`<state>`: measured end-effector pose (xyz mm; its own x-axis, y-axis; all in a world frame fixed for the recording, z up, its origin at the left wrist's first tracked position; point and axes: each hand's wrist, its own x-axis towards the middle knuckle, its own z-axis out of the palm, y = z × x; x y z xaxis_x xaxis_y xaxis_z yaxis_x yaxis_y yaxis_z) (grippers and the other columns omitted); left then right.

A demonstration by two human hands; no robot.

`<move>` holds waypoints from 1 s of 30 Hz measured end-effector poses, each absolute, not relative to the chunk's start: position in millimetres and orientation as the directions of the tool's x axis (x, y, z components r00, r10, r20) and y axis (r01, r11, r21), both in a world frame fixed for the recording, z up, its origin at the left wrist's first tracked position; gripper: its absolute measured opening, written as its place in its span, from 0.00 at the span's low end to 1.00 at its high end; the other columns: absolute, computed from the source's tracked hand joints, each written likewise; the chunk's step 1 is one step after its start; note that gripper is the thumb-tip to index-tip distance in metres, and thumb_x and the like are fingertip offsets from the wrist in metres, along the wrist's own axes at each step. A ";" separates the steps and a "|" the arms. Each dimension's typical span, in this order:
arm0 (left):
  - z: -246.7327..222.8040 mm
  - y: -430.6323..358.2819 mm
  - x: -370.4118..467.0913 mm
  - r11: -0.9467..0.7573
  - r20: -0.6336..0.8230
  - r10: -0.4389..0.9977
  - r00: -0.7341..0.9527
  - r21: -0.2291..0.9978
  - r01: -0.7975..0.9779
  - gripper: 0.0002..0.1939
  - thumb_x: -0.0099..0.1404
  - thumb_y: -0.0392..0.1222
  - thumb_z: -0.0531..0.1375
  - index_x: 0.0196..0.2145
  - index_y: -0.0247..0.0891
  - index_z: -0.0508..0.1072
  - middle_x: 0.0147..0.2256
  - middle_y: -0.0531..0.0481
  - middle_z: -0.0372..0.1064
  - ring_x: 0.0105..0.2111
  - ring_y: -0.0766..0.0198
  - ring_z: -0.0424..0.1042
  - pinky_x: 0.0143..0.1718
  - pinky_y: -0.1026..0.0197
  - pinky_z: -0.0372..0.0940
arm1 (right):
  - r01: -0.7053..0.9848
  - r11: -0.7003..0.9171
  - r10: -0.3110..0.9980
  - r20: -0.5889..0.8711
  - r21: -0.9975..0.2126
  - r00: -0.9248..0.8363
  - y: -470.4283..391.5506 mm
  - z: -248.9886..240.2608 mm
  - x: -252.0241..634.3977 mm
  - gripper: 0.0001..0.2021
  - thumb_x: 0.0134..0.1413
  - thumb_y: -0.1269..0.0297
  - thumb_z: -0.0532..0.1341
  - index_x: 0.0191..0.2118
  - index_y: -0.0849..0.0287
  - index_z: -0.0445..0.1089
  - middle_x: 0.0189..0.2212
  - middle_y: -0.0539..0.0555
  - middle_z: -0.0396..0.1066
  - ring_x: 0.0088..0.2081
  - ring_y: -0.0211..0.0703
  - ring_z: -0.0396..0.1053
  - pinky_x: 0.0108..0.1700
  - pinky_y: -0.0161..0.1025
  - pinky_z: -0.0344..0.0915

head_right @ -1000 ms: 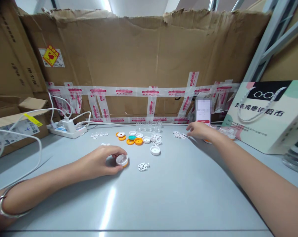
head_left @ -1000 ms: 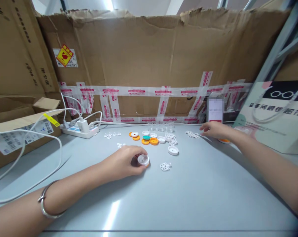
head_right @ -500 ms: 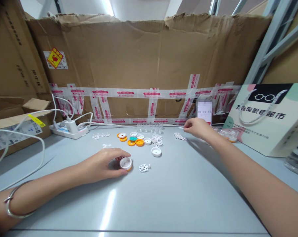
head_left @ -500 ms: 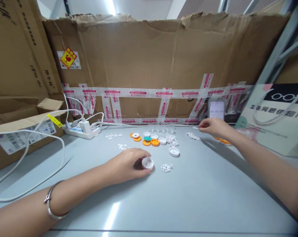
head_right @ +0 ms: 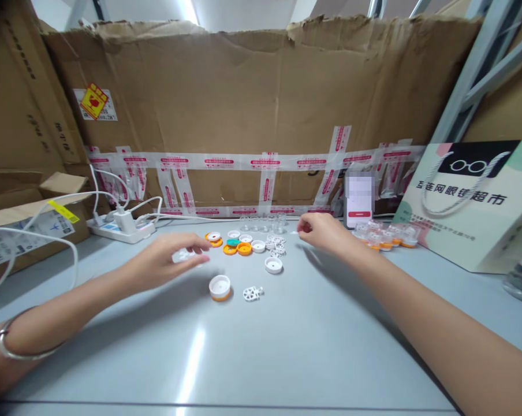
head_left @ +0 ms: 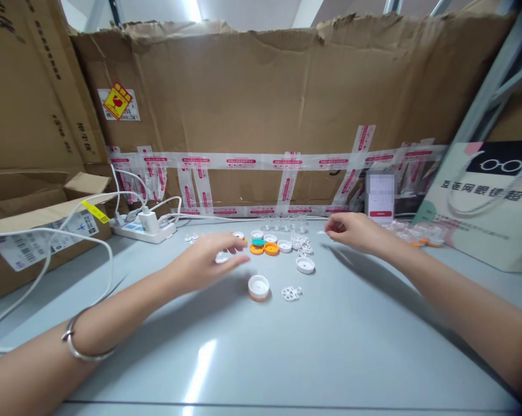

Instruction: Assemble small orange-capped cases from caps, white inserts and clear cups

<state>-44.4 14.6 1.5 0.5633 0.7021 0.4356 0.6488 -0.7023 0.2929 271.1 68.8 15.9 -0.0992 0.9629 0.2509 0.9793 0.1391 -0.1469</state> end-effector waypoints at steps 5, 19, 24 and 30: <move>18.4 44.0 -83.6 -0.572 0.346 0.788 0.509 0.106 0.814 0.11 0.62 0.43 0.53 0.34 0.38 0.73 0.34 0.47 0.73 0.33 0.60 0.70 0.34 0.63 0.62 | 0.997 0.046 0.985 0.169 -0.054 -0.036 88.9 9.9 306.2 0.04 0.38 0.74 0.57 0.21 0.59 0.67 0.25 0.56 0.72 0.29 0.45 0.69 0.28 0.35 0.57; 3.9 65.1 -100.4 -0.533 0.071 0.845 0.529 0.169 0.829 0.09 0.57 0.40 0.56 0.35 0.38 0.74 0.36 0.47 0.72 0.35 0.60 0.69 0.34 0.65 0.61 | 1.000 0.013 0.985 0.173 -0.027 -0.008 78.3 21.2 303.0 0.04 0.42 0.66 0.59 0.28 0.59 0.68 0.32 0.58 0.72 0.34 0.49 0.69 0.30 0.38 0.58; -0.6 69.6 -99.0 -0.514 0.058 0.856 0.513 0.187 0.837 0.10 0.58 0.42 0.56 0.35 0.37 0.74 0.35 0.47 0.72 0.35 0.61 0.69 0.35 0.65 0.61 | 0.776 0.440 0.842 -0.093 -0.453 -0.532 24.4 36.1 243.8 0.13 0.47 0.53 0.60 0.37 0.54 0.69 0.38 0.51 0.70 0.39 0.43 0.67 0.37 0.34 0.62; -4.2 70.1 -99.2 -0.511 0.061 0.858 0.510 0.195 0.837 0.09 0.58 0.39 0.56 0.34 0.35 0.73 0.35 0.47 0.72 0.35 0.61 0.69 0.35 0.65 0.61 | 0.704 0.500 0.739 -0.176 -0.504 -0.650 0.6 18.5 213.2 0.17 0.44 0.52 0.63 0.39 0.56 0.67 0.36 0.52 0.66 0.37 0.43 0.64 0.38 0.37 0.61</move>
